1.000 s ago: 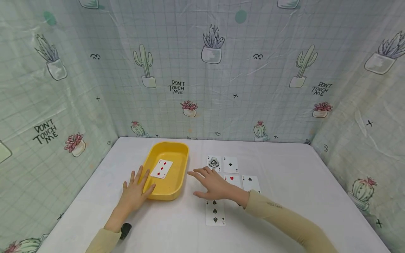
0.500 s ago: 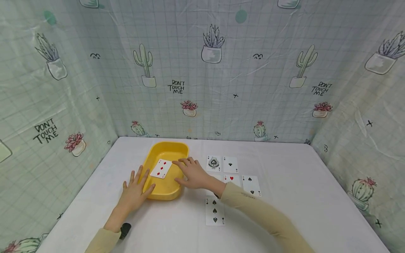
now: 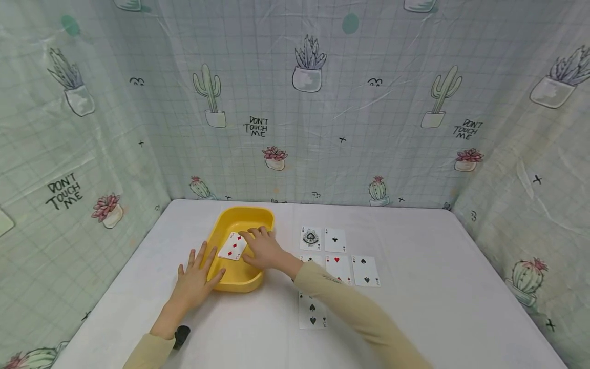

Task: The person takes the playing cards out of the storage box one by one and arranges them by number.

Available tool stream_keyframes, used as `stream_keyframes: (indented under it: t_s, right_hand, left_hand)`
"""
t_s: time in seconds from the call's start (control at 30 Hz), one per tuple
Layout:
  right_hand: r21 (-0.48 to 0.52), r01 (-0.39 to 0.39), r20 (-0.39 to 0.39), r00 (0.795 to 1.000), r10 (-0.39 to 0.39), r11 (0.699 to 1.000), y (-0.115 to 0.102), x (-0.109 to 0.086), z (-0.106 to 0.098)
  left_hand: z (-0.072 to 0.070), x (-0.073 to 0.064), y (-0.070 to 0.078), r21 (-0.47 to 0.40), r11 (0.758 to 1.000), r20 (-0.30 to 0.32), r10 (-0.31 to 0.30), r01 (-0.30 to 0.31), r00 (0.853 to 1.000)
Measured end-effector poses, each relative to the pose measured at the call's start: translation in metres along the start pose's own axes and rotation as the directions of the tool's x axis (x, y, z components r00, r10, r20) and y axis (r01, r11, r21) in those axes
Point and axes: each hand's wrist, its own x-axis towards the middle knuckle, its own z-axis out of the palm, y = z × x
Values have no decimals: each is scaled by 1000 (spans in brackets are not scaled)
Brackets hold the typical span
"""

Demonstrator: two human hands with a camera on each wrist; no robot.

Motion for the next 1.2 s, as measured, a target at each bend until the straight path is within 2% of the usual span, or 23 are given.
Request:
stream_keyframes:
  t_s: [0.2,0.43,0.87,1.2]
  right_hand:
    - [-34,-50,57,997,52,998,-5,16,10]
    - [-4,-91,91,992,91,996,-13,28,17]
    - [-21,-140,180,973,142,990,-28,41,25]
    - [-35,-177,235,955,180,984,-26,45,34]
  left_hand:
    - [1,1,-1,0,1000,-14,10,-9,1000]
    - [3,-1,-2,-5,1000,-39,25,-26,999]
    - [2,1,-1,-15,1000,-37,18,-19,999]
    - [1,0,-1,-18,1000,-27,17,-18,999]
